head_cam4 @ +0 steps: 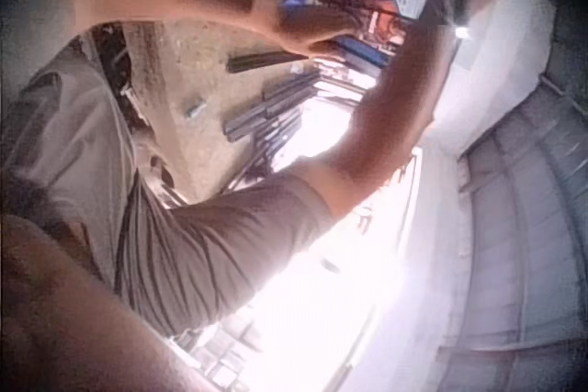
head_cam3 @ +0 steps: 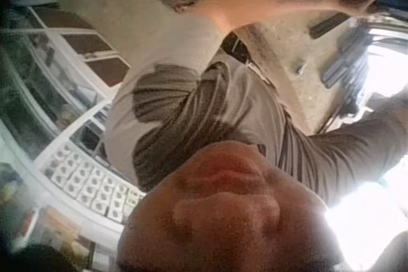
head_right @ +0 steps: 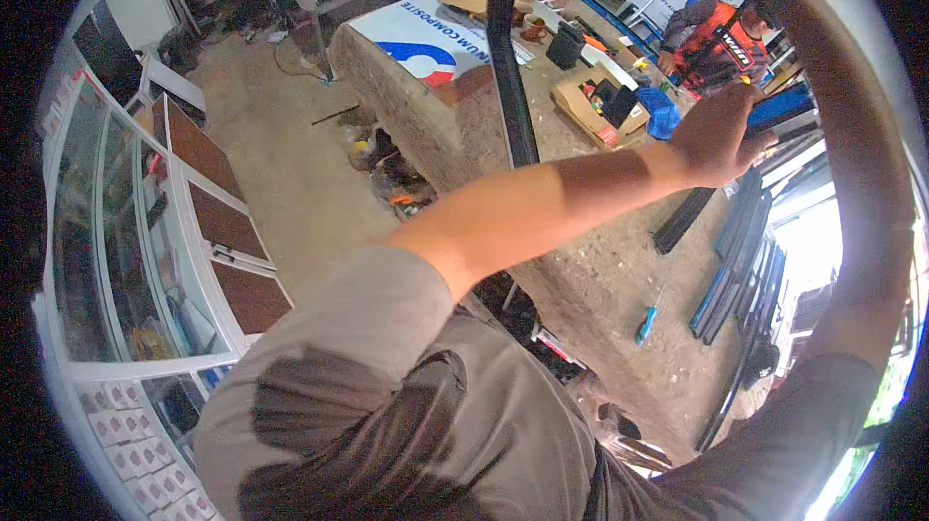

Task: The person fastens a corner of a metal frame using a screwdriver, then aligns and connects another frame piece by hand.

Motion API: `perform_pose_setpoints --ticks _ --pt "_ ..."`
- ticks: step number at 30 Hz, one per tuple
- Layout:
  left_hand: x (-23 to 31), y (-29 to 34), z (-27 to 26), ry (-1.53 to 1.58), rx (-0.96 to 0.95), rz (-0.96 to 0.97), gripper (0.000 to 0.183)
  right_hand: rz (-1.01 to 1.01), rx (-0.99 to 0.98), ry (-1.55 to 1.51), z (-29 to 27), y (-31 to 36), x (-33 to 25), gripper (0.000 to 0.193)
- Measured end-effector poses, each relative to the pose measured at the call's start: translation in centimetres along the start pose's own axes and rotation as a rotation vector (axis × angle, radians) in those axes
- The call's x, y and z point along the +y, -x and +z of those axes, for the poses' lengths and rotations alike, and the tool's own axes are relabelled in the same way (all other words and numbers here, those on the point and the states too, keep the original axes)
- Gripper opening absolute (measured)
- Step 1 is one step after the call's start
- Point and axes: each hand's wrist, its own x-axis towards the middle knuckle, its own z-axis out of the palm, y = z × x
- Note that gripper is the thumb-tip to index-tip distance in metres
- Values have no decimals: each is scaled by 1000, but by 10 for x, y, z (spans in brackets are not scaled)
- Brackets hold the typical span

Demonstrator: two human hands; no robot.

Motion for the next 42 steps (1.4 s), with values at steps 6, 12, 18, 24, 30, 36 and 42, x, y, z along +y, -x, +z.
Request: perform_pose_setpoints --ticks 6,12,18,24,30,36,42 --pt "-51 33 39 13 151 13 48 175 -181 -110 74 36 -21 19" --pt "-92 42 51 143 -341 -241 81 77 -128 59 92 73 -8 35" --pt "-75 11 -2 8 -856 -327 97 196 -99 91 104 110 -2 37" --pt "-17 -47 -199 -169 -671 393 61 257 -24 161 108 129 9 45" --pt "-88 -179 -209 -470 -937 211 131 396 -12 98 113 127 14 45" --pt "-90 -193 -163 -396 -1012 215 110 1115 306 -139 9 206 -45 28" --pt "-87 -189 -140 -526 -1045 179 105 1240 800 -772 100 320 -124 147"
